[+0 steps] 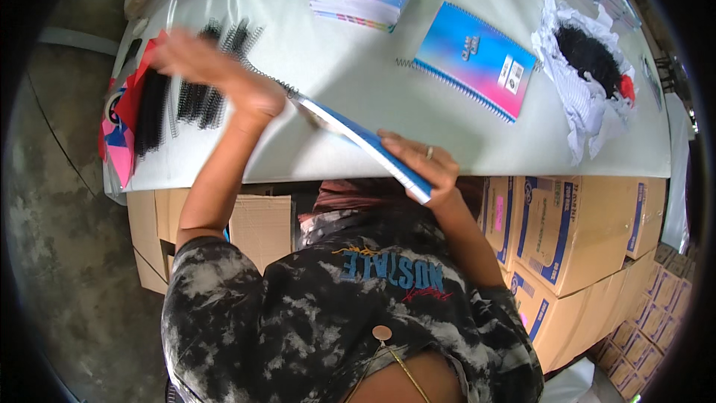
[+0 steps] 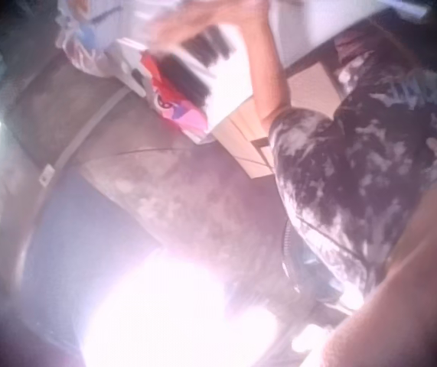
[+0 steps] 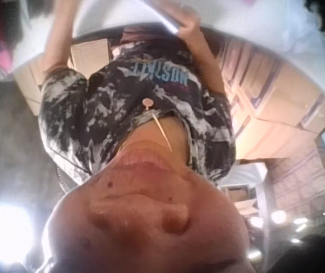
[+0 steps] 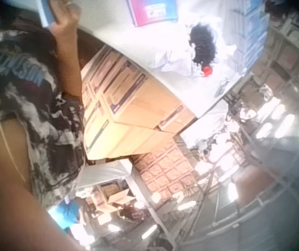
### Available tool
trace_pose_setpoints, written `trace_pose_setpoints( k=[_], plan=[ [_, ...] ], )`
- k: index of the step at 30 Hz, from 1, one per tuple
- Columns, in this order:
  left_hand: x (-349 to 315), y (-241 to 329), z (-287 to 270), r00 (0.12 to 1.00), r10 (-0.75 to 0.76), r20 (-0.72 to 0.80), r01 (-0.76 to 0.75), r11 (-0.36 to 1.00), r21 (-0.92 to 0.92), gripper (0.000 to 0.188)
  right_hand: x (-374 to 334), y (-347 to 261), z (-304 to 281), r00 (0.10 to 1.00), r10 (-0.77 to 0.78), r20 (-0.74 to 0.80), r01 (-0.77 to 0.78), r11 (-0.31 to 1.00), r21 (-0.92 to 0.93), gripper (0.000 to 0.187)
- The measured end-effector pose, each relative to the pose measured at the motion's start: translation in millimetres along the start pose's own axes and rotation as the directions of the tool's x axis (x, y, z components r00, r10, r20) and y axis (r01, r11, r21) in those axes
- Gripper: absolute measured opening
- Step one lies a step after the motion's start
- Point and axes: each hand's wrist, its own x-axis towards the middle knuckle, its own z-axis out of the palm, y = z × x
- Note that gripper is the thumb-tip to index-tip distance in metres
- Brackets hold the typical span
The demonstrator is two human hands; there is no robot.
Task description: The person repeatedly picks up a notebook cover and a metal spiral binding, inserts the spiral through the cover holes, and places the assembled notebook on a growing stack. The process is repeated for multiple notebooks on a white table with cardboard boxes nearby.
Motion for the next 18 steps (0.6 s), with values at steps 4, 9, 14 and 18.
trace_pose_setpoints(
  k=[4,9,14,18],
  plan=[
    [-56.9,49.9,-21.3,0.905,0.343,0.253,-0.292,0.931,-0.217,0.114,-1.9,10.2,-0.9,0.996,0.027,-0.090,-0.034,0.997,-0.068,0.030],
    [-60.1,48.0,-10.6,0.974,0.093,0.205,-0.028,0.953,-0.301,0.111,3.8,3.8,6.0,0.999,-0.040,0.015,0.041,0.998,-0.044,0.033],
    [-64.1,49.7,-15.5,0.917,0.361,0.173,-0.279,0.886,-0.371,0.101,2.0,12.0,-3.8,0.998,-0.045,-0.048,0.041,0.995,-0.094,0.033],
    [-20.1,44.5,-4.7,0.983,-0.004,0.185,0.073,0.927,-0.368,0.103,4.1,1.6,4.0,0.999,-0.026,0.018,0.028,0.997,-0.075,0.032]
  ],
)
